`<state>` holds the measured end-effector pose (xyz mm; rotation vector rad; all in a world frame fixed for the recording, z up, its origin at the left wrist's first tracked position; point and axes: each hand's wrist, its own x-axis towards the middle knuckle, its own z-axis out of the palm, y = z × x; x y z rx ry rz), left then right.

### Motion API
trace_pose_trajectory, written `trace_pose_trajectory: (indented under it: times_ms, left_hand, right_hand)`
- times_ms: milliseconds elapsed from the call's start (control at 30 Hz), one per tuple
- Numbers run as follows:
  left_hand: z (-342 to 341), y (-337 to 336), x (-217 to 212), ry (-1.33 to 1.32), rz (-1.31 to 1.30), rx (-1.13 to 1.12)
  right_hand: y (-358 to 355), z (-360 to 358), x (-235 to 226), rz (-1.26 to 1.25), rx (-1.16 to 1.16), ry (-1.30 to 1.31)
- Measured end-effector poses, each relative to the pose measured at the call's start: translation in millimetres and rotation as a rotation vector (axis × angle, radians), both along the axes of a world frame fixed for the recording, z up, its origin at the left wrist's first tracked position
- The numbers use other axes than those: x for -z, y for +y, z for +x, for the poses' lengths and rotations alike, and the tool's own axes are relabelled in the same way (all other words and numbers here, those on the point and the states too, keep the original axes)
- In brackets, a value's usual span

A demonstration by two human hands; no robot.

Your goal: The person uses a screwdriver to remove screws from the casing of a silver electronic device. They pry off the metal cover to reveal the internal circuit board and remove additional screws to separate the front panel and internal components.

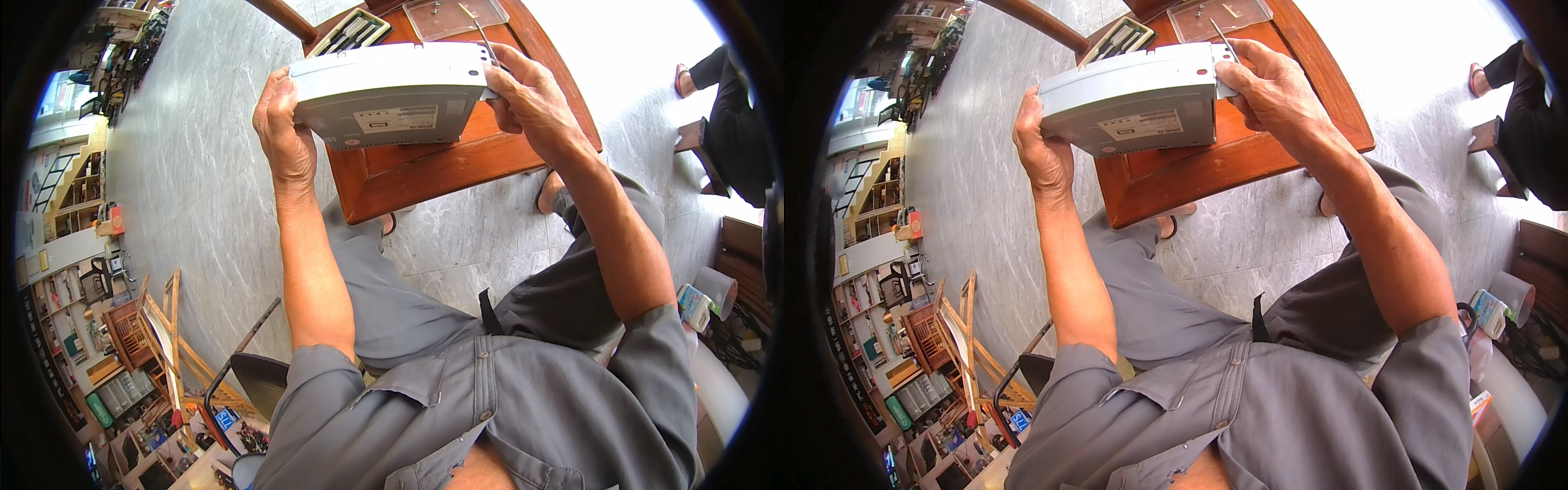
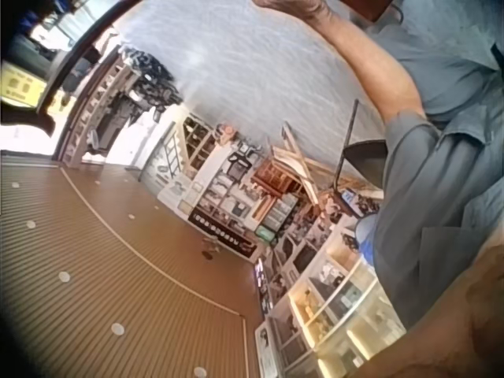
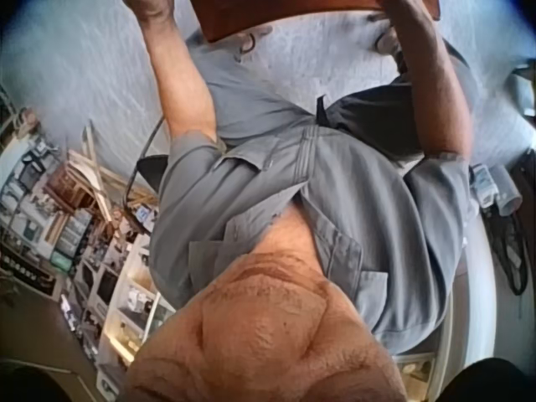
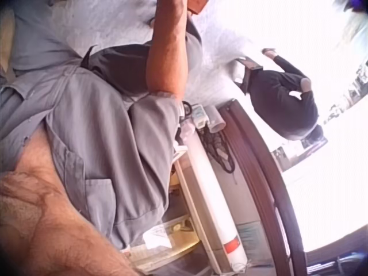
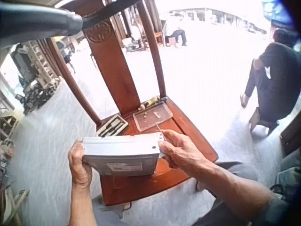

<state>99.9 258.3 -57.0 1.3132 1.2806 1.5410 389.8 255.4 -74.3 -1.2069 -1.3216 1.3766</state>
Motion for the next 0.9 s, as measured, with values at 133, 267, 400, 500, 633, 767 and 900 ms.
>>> trace_pose_trajectory:
  times_ms: [133,267,400,500,633,767,900]
  left_hand:
    - [3,2,-1,0.025,0.022,-0.013]
    - [-3,6,-2,0.000,-0.010,0.038]
    - [-10,8,3,-0.069,-0.039,0.044]
    - [-9,10,4,-0.100,-0.075,0.000]
    - [-8,14,8,-0.051,-0.075,-0.046]
    - [-9,14,6,-0.137,-0.163,-0.028]
    - [-11,2,-1,-0.303,-0.400,0.008]
  right_hand:
    - [-6,-1,-3,-0.044,-0.007,0.033]
    - [-11,-3,-13,-0.016,-0.040,-0.028]
    - [-23,-3,-29,-0.039,-0.183,-0.038]
    - [-32,-9,-34,-0.102,-0.340,0.146]
    - [-46,-26,-29,-0.149,-0.468,0.279]
    - [-66,-45,-26,-0.148,-0.501,0.332]
    - [-72,-57,-25,0.089,-0.510,0.043]
